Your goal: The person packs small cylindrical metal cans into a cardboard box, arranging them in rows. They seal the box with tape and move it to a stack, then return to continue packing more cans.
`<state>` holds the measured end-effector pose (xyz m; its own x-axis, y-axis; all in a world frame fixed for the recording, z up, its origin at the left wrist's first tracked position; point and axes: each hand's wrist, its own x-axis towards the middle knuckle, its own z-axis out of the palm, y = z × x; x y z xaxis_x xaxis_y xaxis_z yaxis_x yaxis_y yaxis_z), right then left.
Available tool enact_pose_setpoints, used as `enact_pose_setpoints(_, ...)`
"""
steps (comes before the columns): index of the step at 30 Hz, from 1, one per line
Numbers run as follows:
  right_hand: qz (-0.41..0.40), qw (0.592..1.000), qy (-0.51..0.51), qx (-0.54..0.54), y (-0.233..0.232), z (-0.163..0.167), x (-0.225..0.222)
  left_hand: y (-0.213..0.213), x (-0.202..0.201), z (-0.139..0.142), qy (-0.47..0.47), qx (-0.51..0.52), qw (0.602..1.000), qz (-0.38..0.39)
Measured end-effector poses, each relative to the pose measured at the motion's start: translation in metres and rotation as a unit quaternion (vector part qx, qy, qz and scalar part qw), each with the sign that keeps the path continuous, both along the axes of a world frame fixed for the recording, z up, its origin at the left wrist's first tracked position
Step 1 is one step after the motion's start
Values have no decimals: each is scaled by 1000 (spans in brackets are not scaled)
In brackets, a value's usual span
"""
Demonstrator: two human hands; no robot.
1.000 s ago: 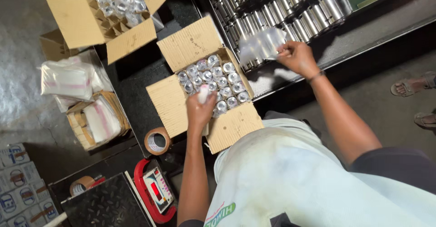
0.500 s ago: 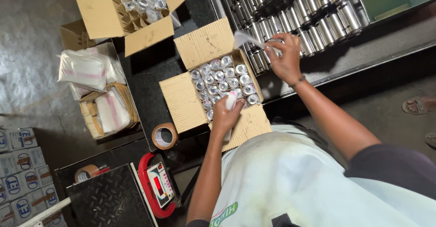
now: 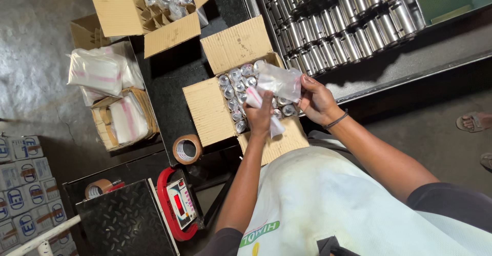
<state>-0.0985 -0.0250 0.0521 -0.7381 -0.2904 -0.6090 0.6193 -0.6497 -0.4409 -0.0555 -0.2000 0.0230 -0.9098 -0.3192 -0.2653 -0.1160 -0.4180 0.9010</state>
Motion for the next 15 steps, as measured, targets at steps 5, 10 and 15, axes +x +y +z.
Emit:
enact_pose_setpoints(5,-19,993,117,1,2,-23,6,1,6,-9,0,4,999,-44)
enact_pose_setpoints(10,59,865,314,388,-2,0,11,4,5,-2,-84,-91,992,23)
enact_pose_setpoints(15,316,873,370,35,16,64,3,-8,15,31,-102,-28,972,-211)
